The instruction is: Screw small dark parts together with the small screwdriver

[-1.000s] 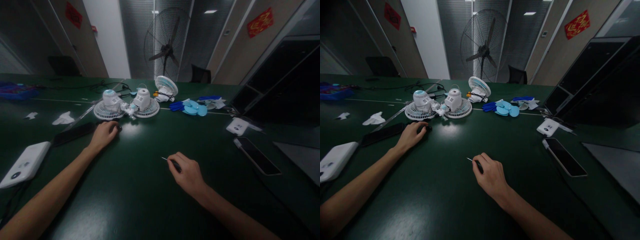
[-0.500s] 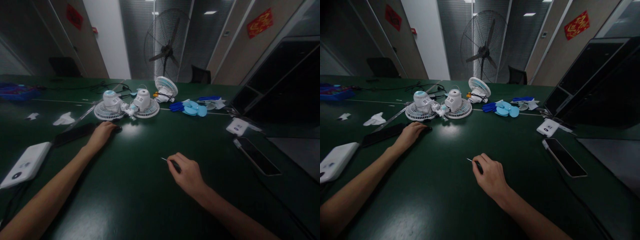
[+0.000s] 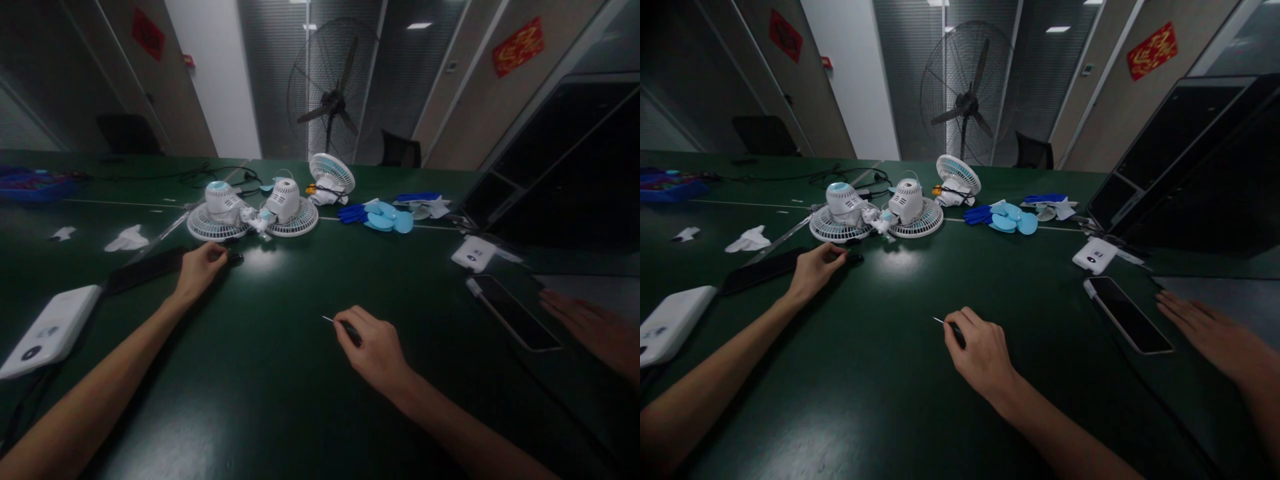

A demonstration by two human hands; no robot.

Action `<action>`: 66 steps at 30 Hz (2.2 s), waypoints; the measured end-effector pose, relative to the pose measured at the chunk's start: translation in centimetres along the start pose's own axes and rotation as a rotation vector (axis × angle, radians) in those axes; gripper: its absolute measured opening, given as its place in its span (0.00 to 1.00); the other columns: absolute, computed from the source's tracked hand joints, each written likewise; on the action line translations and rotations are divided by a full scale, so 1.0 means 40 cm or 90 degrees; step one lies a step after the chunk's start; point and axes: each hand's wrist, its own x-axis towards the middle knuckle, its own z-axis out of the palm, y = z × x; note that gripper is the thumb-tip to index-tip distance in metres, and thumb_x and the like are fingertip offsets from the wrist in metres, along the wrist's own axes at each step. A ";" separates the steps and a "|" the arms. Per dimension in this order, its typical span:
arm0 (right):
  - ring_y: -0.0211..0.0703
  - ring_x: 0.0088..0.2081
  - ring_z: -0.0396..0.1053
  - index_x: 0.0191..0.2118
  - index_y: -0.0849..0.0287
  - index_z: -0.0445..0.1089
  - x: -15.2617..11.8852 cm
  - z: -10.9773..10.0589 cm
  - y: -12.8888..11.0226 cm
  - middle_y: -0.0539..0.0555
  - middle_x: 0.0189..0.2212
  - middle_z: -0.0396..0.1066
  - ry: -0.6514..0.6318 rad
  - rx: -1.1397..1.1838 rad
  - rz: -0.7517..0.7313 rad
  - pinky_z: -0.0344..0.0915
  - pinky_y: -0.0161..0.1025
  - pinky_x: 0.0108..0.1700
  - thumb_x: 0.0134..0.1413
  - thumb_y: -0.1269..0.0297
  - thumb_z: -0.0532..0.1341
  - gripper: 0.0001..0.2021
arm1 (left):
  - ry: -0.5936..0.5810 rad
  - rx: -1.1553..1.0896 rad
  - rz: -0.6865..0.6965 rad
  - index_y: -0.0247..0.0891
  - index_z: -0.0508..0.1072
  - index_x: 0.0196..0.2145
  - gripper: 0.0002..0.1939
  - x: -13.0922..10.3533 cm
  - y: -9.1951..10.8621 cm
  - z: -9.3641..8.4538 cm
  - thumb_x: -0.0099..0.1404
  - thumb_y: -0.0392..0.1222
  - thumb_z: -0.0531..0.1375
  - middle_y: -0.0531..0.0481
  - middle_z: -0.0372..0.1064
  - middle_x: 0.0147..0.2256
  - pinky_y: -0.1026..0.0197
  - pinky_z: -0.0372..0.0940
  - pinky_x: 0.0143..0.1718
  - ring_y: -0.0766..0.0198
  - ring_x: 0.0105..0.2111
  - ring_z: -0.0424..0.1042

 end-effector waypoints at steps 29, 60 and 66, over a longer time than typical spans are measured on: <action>0.40 0.34 0.75 0.47 0.55 0.75 -0.001 -0.003 -0.006 0.53 0.41 0.76 -0.005 0.014 0.005 0.74 0.35 0.34 0.71 0.68 0.59 0.07 | -0.014 -0.029 0.070 0.40 0.81 0.51 0.22 -0.031 0.046 0.013 0.69 0.56 0.60 0.43 0.80 0.50 0.54 0.71 0.46 0.52 0.43 0.79; 0.39 0.32 0.74 0.47 0.56 0.76 -0.001 0.003 0.001 0.52 0.41 0.75 -0.003 0.002 0.001 0.73 0.35 0.33 0.71 0.70 0.61 0.07 | -0.128 -0.093 0.013 0.40 0.81 0.53 0.25 -0.014 0.046 0.018 0.69 0.59 0.59 0.43 0.79 0.50 0.51 0.70 0.50 0.48 0.47 0.77; 0.40 0.34 0.74 0.47 0.56 0.75 0.000 0.003 0.001 0.53 0.41 0.75 0.001 0.005 -0.004 0.74 0.36 0.35 0.71 0.70 0.60 0.07 | -0.145 -0.101 0.022 0.43 0.80 0.54 0.26 -0.010 0.035 0.018 0.69 0.62 0.61 0.44 0.78 0.51 0.51 0.70 0.49 0.48 0.48 0.77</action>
